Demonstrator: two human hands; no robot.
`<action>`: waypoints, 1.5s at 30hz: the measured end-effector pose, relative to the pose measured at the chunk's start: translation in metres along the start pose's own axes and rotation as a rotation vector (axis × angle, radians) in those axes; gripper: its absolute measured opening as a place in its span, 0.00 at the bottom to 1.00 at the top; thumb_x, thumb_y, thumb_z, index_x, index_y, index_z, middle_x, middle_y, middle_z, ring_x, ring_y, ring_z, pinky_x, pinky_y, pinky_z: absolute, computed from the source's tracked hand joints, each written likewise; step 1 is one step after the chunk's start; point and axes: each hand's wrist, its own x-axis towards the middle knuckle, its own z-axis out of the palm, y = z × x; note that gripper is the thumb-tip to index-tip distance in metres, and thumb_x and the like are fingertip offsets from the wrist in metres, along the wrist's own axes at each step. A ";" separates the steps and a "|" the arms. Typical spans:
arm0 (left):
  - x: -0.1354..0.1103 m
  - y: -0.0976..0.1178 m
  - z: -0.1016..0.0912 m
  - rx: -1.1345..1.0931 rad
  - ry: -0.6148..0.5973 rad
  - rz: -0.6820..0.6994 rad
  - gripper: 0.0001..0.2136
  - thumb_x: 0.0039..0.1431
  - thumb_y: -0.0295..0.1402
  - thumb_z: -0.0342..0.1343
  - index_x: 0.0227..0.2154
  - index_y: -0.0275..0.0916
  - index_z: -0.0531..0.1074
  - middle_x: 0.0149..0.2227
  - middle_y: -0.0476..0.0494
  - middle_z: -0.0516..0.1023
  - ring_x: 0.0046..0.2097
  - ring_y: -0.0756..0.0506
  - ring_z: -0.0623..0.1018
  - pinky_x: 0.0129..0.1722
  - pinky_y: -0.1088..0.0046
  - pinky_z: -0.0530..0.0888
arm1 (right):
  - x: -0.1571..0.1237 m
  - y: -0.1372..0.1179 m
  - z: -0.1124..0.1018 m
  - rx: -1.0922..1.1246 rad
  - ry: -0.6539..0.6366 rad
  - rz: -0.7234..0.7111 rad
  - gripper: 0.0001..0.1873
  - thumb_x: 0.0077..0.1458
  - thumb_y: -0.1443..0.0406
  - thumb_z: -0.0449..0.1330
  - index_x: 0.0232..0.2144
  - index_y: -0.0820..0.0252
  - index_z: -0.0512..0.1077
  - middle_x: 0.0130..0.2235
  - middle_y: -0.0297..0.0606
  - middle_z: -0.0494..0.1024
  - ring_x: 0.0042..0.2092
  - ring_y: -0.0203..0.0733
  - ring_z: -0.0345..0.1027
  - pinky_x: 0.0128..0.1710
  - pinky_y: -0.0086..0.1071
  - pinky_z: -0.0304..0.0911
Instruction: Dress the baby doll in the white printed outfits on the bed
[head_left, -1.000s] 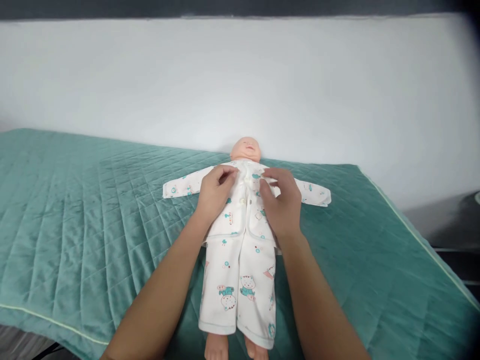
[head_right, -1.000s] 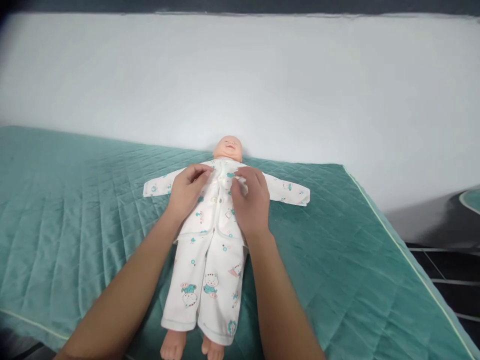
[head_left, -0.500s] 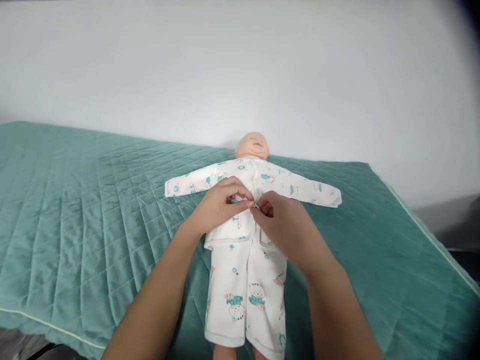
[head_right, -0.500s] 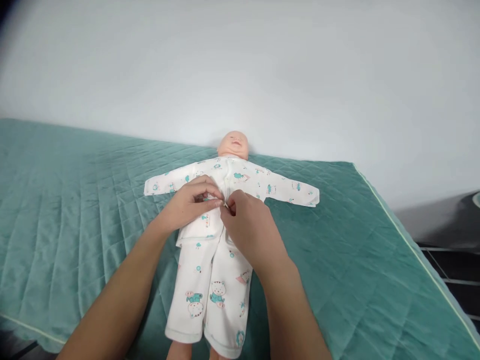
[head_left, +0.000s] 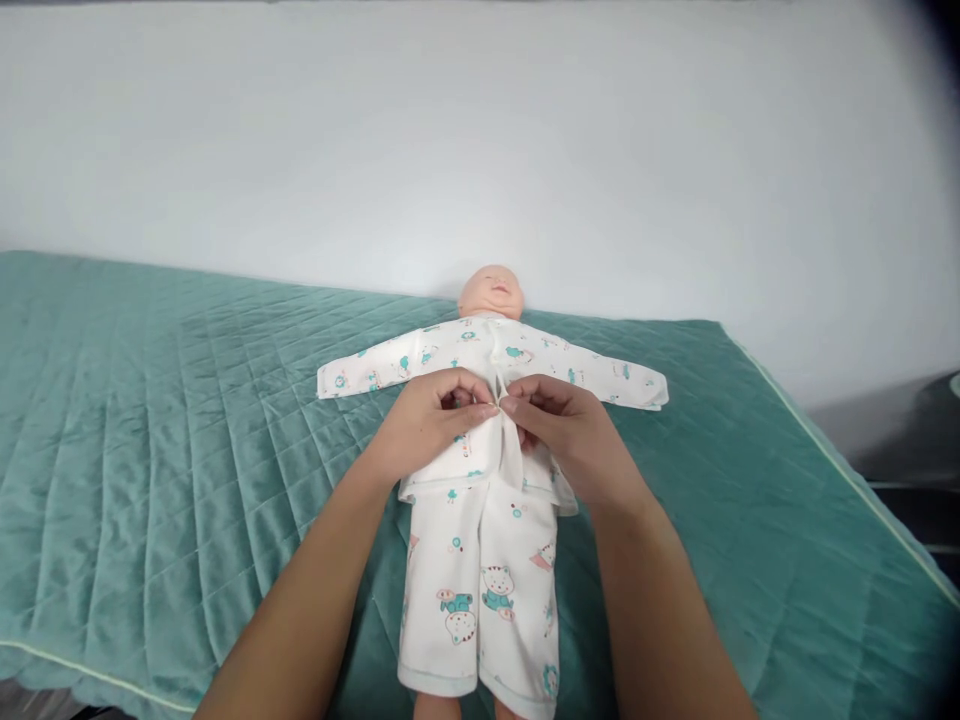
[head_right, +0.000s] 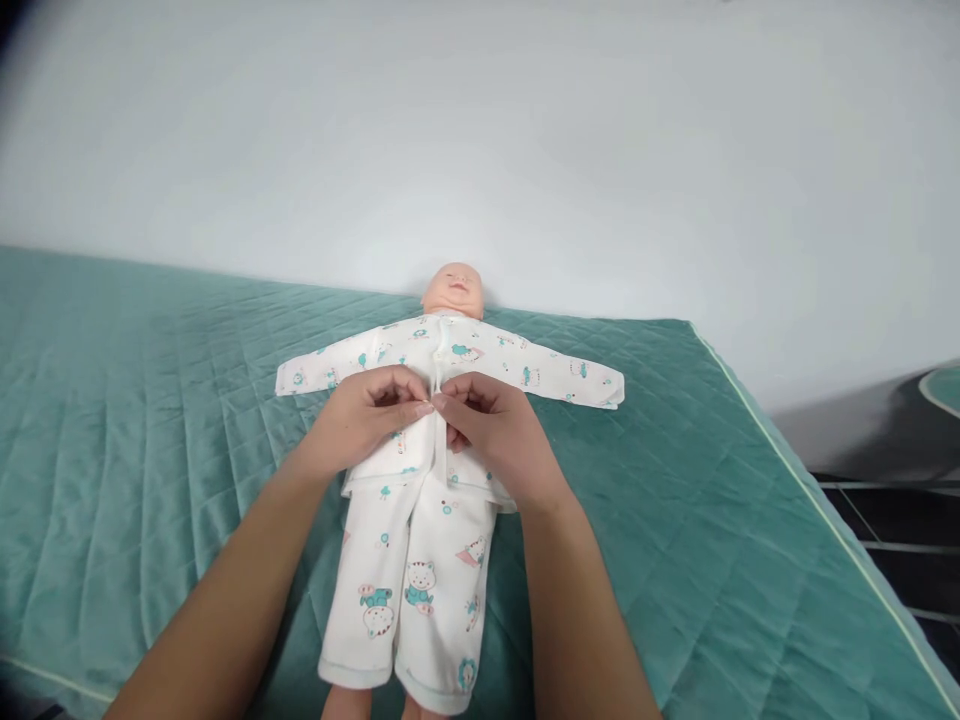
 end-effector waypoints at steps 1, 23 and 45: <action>0.000 -0.001 0.001 -0.078 0.002 -0.030 0.08 0.58 0.39 0.63 0.33 0.40 0.76 0.28 0.51 0.73 0.28 0.52 0.67 0.29 0.73 0.64 | 0.001 0.001 -0.001 0.038 -0.005 0.002 0.13 0.51 0.54 0.70 0.30 0.57 0.75 0.23 0.29 0.72 0.24 0.33 0.62 0.26 0.30 0.59; 0.002 -0.001 -0.001 -0.331 -0.038 -0.107 0.10 0.53 0.35 0.68 0.33 0.38 0.74 0.26 0.50 0.78 0.28 0.51 0.77 0.27 0.77 0.72 | 0.008 0.012 -0.010 0.146 -0.050 0.032 0.13 0.45 0.58 0.74 0.33 0.56 0.80 0.25 0.30 0.76 0.25 0.32 0.66 0.27 0.29 0.67; 0.002 -0.005 0.002 -0.364 -0.046 -0.074 0.10 0.56 0.33 0.67 0.37 0.36 0.73 0.29 0.51 0.76 0.28 0.53 0.77 0.28 0.79 0.73 | 0.004 0.004 -0.008 0.079 -0.103 0.015 0.13 0.49 0.63 0.73 0.38 0.58 0.80 0.27 0.30 0.78 0.27 0.30 0.70 0.28 0.25 0.67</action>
